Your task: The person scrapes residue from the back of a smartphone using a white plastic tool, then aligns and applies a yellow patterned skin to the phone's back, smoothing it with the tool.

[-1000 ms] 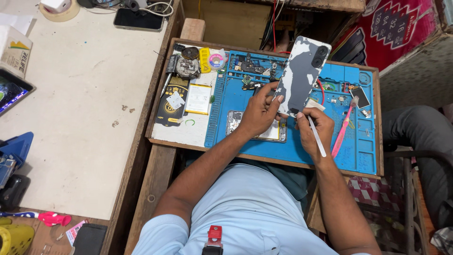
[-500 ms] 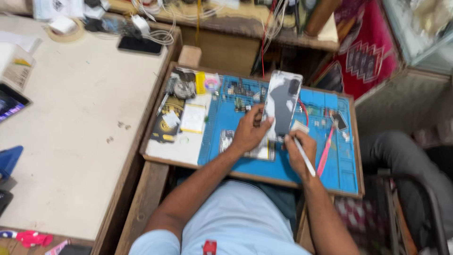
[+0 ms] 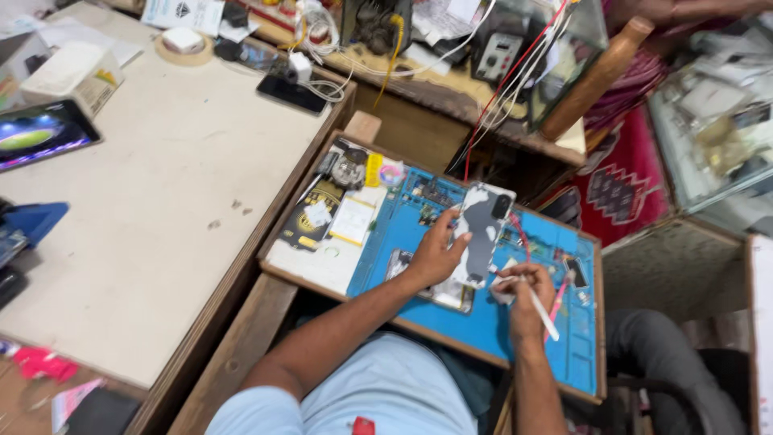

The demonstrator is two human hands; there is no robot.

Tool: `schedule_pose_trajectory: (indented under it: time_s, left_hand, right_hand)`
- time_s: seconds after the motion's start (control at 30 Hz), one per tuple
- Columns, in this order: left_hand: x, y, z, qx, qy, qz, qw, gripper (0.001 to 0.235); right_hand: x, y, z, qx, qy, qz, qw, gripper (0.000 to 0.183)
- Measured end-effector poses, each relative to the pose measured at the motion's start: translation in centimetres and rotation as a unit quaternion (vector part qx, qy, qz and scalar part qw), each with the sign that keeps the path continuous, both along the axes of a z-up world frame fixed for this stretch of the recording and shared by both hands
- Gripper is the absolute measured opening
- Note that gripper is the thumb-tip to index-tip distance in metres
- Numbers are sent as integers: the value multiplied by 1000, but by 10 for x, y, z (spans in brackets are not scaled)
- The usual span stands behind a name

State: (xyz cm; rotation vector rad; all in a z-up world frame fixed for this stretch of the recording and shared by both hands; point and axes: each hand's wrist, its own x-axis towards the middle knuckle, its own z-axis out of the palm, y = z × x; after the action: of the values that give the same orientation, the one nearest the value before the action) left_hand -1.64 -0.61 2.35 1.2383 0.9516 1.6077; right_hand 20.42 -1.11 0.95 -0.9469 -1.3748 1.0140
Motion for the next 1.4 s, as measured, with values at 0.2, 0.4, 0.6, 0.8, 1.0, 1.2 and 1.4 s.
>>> schedule_pose_trajectory:
  time_s: [0.2, 0.4, 0.6, 0.8, 1.0, 1.2, 1.4]
  left_hand:
    - [12, 13, -36, -16, 92, 84, 992, 50]
    - [11, 15, -34, 22, 9, 52, 998, 46]
    - [2, 6, -9, 1, -14, 11, 1000, 60]
    - [5, 0, -4, 0, -35, -65, 997, 58]
    - [2, -2, -1, 43, -59, -142, 987, 44]
    - [4, -3, 6, -7, -109, -161, 981, 38]
    - [2, 1, -5, -39, -175, -176, 968, 33]
  right_hand:
    - [-21, -17, 19, -25, -18, -18, 999, 24]
    - [-25, -13, 22, -74, -33, -14, 997, 39]
    - [-28, -18, 21, 79, -250, -61, 963, 33]
    - [-30, -19, 26, 144, -220, -51, 963, 20]
    - [-35, -25, 34, 78, -230, -82, 967, 25]
    - [-34, -26, 34, 70, -216, -84, 970, 21]
    - [-32, -25, 33, 48, -160, -88, 982, 74]
